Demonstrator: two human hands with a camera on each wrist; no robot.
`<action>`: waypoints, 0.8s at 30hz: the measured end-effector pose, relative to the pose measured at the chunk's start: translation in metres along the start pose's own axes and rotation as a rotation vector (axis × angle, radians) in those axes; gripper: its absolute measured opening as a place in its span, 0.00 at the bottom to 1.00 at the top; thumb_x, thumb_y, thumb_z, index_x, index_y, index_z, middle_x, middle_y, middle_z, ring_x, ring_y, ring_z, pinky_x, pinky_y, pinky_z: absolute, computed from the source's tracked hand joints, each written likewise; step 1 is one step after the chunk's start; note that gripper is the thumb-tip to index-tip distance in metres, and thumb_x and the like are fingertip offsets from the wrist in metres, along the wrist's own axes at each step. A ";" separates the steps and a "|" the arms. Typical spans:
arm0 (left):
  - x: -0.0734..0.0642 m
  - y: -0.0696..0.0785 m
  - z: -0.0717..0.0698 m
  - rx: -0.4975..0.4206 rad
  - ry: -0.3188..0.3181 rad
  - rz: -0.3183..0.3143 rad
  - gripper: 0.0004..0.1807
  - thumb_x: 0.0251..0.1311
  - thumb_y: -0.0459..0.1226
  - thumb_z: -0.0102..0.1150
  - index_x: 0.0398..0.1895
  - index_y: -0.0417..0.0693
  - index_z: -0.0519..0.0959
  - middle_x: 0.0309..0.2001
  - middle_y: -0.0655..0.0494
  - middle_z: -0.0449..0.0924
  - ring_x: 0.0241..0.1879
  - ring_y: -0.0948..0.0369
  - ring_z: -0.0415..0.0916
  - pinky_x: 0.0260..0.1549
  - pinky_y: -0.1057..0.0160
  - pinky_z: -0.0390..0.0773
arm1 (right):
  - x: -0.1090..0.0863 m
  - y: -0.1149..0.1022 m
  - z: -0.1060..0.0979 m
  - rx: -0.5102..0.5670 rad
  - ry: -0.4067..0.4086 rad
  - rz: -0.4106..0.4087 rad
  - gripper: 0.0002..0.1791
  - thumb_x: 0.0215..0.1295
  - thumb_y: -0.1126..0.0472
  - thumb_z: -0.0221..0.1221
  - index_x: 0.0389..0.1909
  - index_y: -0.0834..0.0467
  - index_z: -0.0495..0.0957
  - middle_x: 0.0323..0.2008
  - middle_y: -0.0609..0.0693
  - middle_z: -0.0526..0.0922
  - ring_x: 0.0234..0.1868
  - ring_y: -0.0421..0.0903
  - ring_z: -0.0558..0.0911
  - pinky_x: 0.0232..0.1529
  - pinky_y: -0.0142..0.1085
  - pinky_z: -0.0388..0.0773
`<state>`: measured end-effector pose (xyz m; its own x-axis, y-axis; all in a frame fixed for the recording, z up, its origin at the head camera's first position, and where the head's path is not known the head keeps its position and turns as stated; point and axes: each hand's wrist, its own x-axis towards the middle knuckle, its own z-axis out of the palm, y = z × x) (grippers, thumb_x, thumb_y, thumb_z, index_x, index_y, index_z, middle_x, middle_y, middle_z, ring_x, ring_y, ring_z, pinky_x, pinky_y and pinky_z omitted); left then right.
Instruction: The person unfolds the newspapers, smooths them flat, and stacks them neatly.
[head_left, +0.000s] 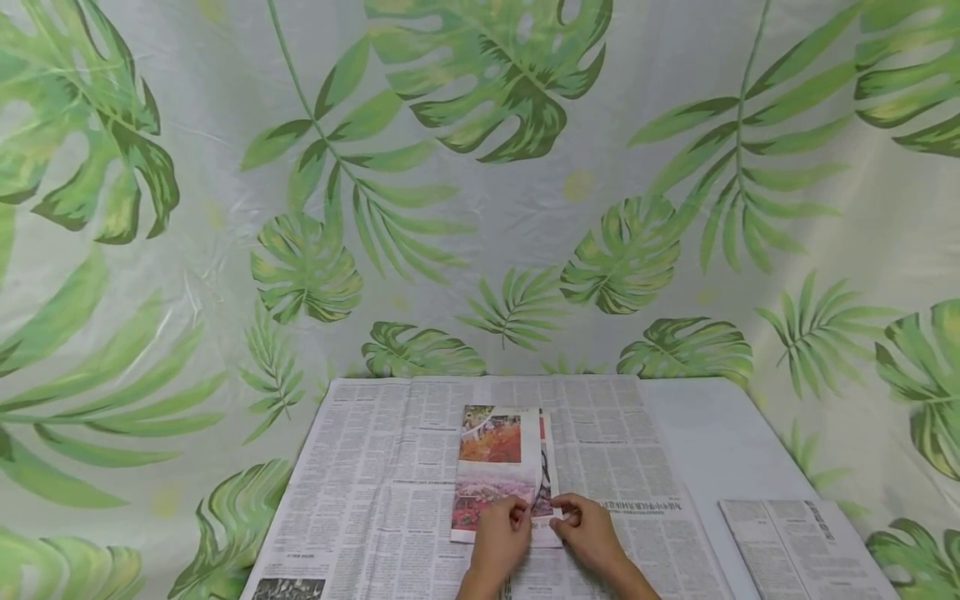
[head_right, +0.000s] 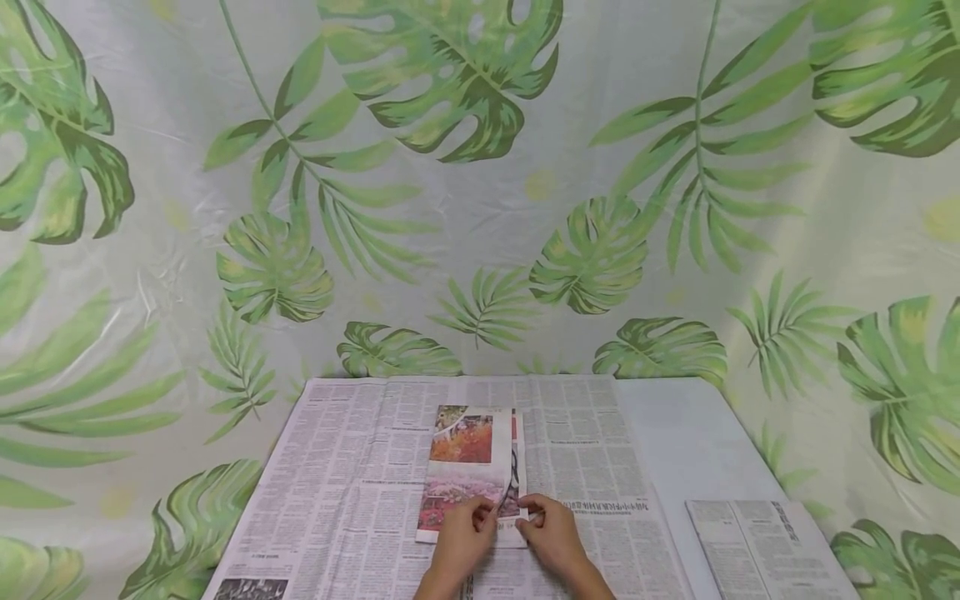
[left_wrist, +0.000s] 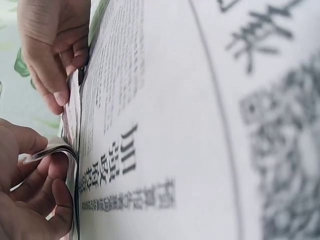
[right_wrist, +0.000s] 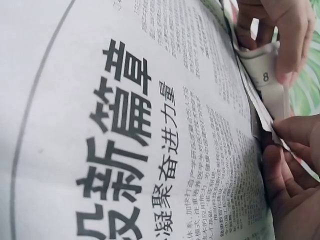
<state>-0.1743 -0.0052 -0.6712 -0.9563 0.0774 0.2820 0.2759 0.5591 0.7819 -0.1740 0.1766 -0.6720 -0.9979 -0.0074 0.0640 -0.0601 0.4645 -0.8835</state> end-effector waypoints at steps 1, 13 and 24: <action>0.000 -0.001 -0.001 -0.008 -0.005 -0.001 0.02 0.61 0.31 0.66 0.34 0.46 0.87 0.22 0.67 0.79 0.20 0.78 0.67 0.22 0.75 0.70 | 0.000 0.000 0.000 -0.002 -0.005 0.001 0.17 0.53 0.69 0.73 0.45 0.60 0.87 0.35 0.52 0.86 0.25 0.33 0.77 0.26 0.27 0.75; -0.002 -0.016 -0.013 -0.029 0.003 0.074 0.16 0.60 0.27 0.67 0.50 0.49 0.84 0.33 0.60 0.86 0.29 0.75 0.75 0.28 0.71 0.74 | -0.001 -0.001 -0.003 -0.044 0.010 0.023 0.17 0.53 0.69 0.74 0.46 0.59 0.88 0.28 0.48 0.85 0.21 0.34 0.74 0.25 0.28 0.73; -0.001 -0.025 -0.021 0.032 0.035 0.278 0.12 0.61 0.25 0.65 0.41 0.50 0.88 0.40 0.57 0.89 0.38 0.69 0.82 0.35 0.72 0.79 | 0.000 0.004 -0.006 -0.033 0.033 0.065 0.18 0.50 0.70 0.73 0.45 0.58 0.89 0.20 0.46 0.81 0.18 0.36 0.72 0.20 0.28 0.69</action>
<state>-0.1784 -0.0366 -0.6796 -0.8401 0.2033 0.5028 0.5235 0.5465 0.6537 -0.1740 0.1837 -0.6729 -0.9984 0.0524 0.0227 0.0061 0.4918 -0.8707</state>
